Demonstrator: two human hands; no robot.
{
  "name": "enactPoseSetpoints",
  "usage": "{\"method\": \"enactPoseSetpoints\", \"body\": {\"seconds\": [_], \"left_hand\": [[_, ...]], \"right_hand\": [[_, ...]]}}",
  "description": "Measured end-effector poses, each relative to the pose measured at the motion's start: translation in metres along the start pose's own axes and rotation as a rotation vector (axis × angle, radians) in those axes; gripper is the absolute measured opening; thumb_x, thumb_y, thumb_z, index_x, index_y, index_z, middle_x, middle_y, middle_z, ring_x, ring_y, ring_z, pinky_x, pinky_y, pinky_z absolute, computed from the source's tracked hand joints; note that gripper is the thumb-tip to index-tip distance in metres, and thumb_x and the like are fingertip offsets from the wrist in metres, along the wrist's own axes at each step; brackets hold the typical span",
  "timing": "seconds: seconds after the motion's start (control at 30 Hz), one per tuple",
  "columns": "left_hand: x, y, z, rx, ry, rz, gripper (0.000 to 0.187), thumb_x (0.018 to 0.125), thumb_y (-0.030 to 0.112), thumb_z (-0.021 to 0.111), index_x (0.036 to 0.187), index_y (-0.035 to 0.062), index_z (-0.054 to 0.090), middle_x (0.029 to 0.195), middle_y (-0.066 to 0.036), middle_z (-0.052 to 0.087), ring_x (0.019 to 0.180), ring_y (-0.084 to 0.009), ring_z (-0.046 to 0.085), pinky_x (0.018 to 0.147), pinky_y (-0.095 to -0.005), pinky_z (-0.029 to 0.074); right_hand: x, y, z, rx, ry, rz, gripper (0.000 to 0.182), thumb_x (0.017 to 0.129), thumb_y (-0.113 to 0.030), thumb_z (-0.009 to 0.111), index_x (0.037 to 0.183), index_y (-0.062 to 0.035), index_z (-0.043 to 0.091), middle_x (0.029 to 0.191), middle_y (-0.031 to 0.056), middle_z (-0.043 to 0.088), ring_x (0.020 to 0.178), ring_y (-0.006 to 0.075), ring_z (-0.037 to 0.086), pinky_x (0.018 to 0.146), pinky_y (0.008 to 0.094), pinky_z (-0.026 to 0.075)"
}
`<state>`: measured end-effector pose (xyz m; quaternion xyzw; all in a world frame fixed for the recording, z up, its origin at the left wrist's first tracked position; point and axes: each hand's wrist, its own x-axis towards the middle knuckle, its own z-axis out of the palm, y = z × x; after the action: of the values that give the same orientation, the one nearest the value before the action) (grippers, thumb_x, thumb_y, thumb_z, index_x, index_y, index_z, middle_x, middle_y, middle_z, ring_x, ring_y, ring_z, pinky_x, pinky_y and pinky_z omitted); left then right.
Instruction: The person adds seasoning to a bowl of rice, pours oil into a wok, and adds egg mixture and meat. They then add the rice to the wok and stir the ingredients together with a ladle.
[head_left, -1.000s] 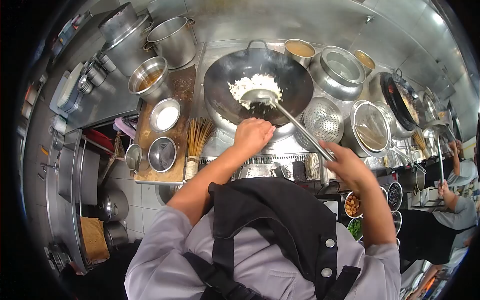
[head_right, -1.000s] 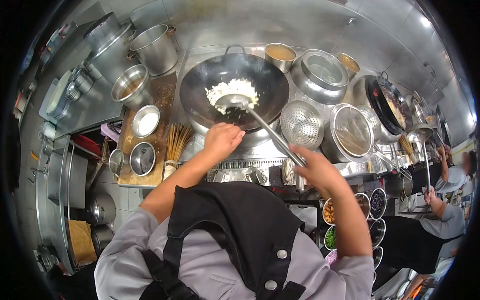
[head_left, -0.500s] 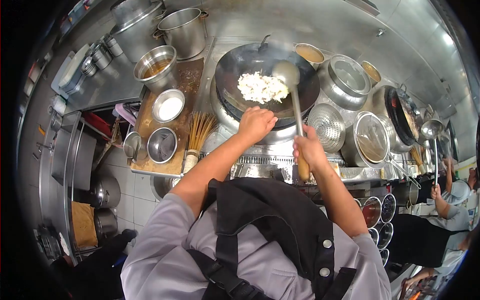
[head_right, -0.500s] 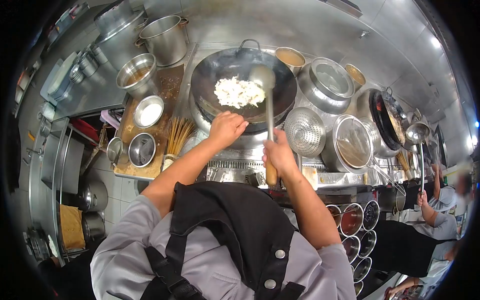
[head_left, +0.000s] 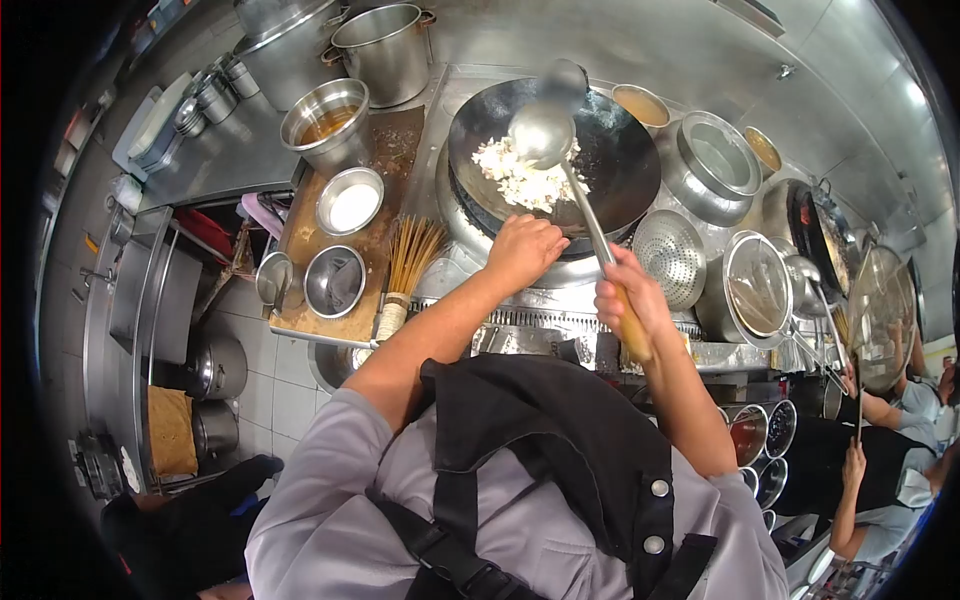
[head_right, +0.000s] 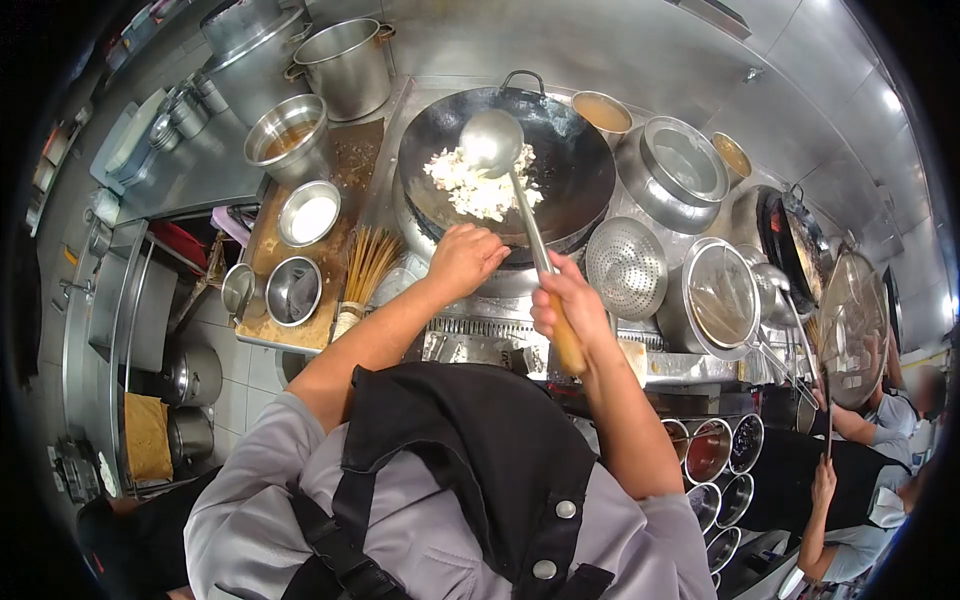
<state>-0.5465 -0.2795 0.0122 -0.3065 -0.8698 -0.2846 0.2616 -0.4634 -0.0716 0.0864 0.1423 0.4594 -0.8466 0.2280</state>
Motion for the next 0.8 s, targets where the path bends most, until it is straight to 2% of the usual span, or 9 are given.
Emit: {"method": "enactPoseSetpoints", "body": {"seconds": [0.13,0.27,0.37,0.53,0.6,0.7,0.73,0.77,0.8], "left_hand": [[0.001,-0.002,0.003,-0.008,0.004,0.026,0.025,0.090,0.029,0.067,0.075,0.0095,0.062,0.077,-0.006,0.063,0.076,-0.0302,0.060,0.073,-0.0437,0.046],[0.004,-0.003,0.000,-0.019,-0.025,0.005,0.026,0.090,0.028,0.068,0.075,0.0092,0.061,0.075,-0.007,0.063,0.074,-0.0307,0.060,0.070,-0.0442,0.046],[0.004,0.000,0.001,-0.027,-0.021,0.009,0.027,0.090,0.029,0.068,0.072,0.0089,0.060,0.072,-0.007,0.062,0.071,-0.0313,0.060,0.069,-0.0446,0.046],[0.006,0.015,-0.022,-0.049,-0.154,-0.077,0.028,0.090,0.029,0.065,0.071,0.0085,0.061,0.072,-0.009,0.063,0.076,-0.0319,0.064,0.072,-0.0474,0.047],[0.011,0.041,-0.053,-0.086,-0.174,-0.097,0.029,0.090,0.029,0.064,0.071,0.0080,0.061,0.072,-0.010,0.064,0.076,-0.0326,0.064,0.072,-0.0479,0.047],[0.004,0.045,-0.043,-0.079,-0.228,-0.121,0.027,0.089,0.028,0.067,0.071,0.0077,0.061,0.071,-0.010,0.064,0.075,-0.0331,0.062,0.072,-0.0472,0.047],[0.000,0.037,-0.026,-0.085,-0.145,-0.106,0.027,0.089,0.027,0.067,0.071,0.0085,0.061,0.071,-0.010,0.064,0.075,-0.0330,0.062,0.072,-0.0466,0.046],[-0.006,0.031,-0.012,-0.093,-0.062,-0.088,0.026,0.089,0.027,0.068,0.070,0.0094,0.061,0.071,-0.010,0.064,0.074,-0.0329,0.062,0.072,-0.0460,0.046],[-0.015,0.028,-0.006,-0.034,-0.100,-0.077,0.026,0.089,0.028,0.068,0.070,0.0107,0.061,0.071,-0.009,0.064,0.075,-0.0323,0.061,0.073,-0.0450,0.045]], "right_hand": [[0.022,0.006,-0.008,-0.578,0.164,-0.106,0.053,0.097,-0.012,0.056,0.146,-0.0078,0.037,0.071,0.0036,0.055,0.051,0.0135,0.052,0.043,0.0307,0.043],[0.062,-0.014,-0.012,-0.659,0.250,-0.286,0.055,0.096,-0.011,0.058,0.147,-0.0054,0.037,0.071,0.0035,0.056,0.053,0.0140,0.054,0.046,0.0307,0.046],[0.065,-0.022,-0.007,-0.843,0.213,-0.178,0.056,0.095,-0.011,0.059,0.147,-0.0065,0.039,0.072,0.0039,0.056,0.054,0.0139,0.054,0.049,0.0304,0.047],[-0.064,-0.043,-0.007,-1.173,0.059,0.052,0.058,0.093,-0.006,0.061,0.148,-0.0142,0.044,0.070,0.0022,0.056,0.056,0.0112,0.053,0.050,0.0285,0.045],[-0.123,-0.054,-0.016,-0.976,0.165,0.222,0.059,0.091,-0.002,0.061,0.147,-0.0157,0.049,0.070,0.0015,0.055,0.056,0.0092,0.052,0.049,0.0272,0.043],[-0.147,-0.055,-0.026,-0.973,0.182,0.146,0.059,0.090,0.000,0.062,0.146,-0.0165,0.052,0.069,-0.0003,0.054,0.057,0.0053,0.049,0.049,0.0248,0.040],[-0.141,-0.056,-0.019,-1.077,0.225,0.173,0.060,0.092,-0.005,0.063,0.148,-0.0147,0.048,0.074,0.0086,0.062,0.062,0.0161,0.059,0.056,0.0314,0.048],[-0.126,-0.046,-0.026,-1.066,0.235,0.166,0.060,0.092,-0.005,0.063,0.148,-0.0147,0.048,0.074,0.0086,0.062,0.062,0.0161,0.059,0.056,0.0314,0.048],[-0.099,-0.028,-0.047,-1.219,0.220,-0.032,0.061,0.092,-0.008,0.063,0.150,-0.0152,0.045,0.079,0.0152,0.065,0.067,0.0247,0.062,0.063,0.0358,0.050]]}}
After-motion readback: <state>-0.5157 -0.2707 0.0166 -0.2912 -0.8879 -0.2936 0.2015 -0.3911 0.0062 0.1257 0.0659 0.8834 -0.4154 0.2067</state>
